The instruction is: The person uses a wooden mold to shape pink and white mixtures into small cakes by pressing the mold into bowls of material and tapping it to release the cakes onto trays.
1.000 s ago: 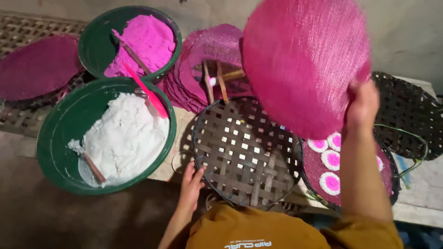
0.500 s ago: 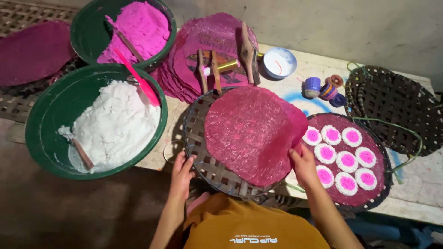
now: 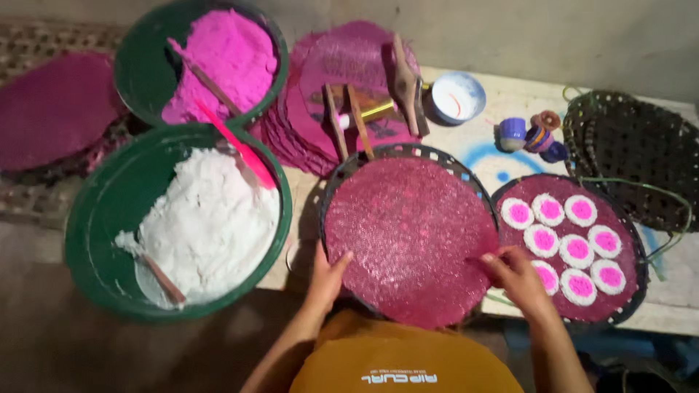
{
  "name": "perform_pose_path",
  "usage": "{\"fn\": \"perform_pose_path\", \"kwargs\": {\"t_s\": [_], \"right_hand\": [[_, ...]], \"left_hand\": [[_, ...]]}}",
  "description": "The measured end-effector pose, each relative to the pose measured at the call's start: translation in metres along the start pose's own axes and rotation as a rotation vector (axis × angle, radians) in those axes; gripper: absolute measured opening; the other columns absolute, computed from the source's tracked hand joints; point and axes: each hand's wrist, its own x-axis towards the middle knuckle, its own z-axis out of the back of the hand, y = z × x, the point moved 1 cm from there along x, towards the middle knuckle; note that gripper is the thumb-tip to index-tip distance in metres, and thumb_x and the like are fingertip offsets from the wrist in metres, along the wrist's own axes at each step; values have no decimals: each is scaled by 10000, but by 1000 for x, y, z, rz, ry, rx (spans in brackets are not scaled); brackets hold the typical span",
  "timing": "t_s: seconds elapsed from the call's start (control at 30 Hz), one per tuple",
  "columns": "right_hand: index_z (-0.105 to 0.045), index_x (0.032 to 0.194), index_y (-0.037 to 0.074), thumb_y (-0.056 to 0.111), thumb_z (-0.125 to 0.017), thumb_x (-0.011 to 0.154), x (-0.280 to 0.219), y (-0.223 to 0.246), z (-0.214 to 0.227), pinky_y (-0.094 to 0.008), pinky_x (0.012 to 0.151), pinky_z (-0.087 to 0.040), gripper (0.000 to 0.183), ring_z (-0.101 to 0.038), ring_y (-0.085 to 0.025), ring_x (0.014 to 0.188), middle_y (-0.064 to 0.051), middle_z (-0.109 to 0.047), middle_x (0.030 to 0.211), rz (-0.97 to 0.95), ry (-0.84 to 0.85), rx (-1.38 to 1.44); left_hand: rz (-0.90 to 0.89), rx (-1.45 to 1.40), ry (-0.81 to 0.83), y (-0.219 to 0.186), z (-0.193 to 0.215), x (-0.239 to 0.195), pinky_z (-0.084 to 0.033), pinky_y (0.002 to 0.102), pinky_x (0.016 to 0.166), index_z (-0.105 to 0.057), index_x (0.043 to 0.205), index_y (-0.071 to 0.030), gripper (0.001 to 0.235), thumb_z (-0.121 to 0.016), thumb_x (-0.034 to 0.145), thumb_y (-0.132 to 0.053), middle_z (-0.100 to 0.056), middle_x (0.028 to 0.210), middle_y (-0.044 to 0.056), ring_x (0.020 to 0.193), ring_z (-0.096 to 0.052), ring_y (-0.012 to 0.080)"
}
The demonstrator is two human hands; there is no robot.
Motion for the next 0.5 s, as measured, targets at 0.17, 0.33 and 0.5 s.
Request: {"fn": "perform_pose_path", "kwargs": {"t_s": [0.17,0.33,0.5], "right_hand": [[-591,1058,24,188,-701,977,54,80,-46,-312,606,-478,214,-576,-141,703,-65,-623,827,300,-206,-125],[-639,1162,8,280,-776,863,174,152,-206,-492,830,-534,427,-644,-422,1015,-229,-668,1105,977,-220,-587],[-626,1112,-13,207,-637,922,274,150,-306,-524,782,-574,291,-718,-416,934,-233,-724,991,519,-186,-977]], "left_hand": [[67,-79,-26,17,5,-9,-526,338,940,-623,1260,24,432,-758,887,-146,-737,1166,91,1031,-676,177],[77,-121,1,17,2,-5,-536,327,913,-669,1198,2,367,-760,869,-134,-758,1111,60,979,-689,146],[90,-181,-19,10,-1,-7,-551,333,857,-675,1149,-9,333,-773,856,-134,-749,1047,53,915,-684,145]]}}
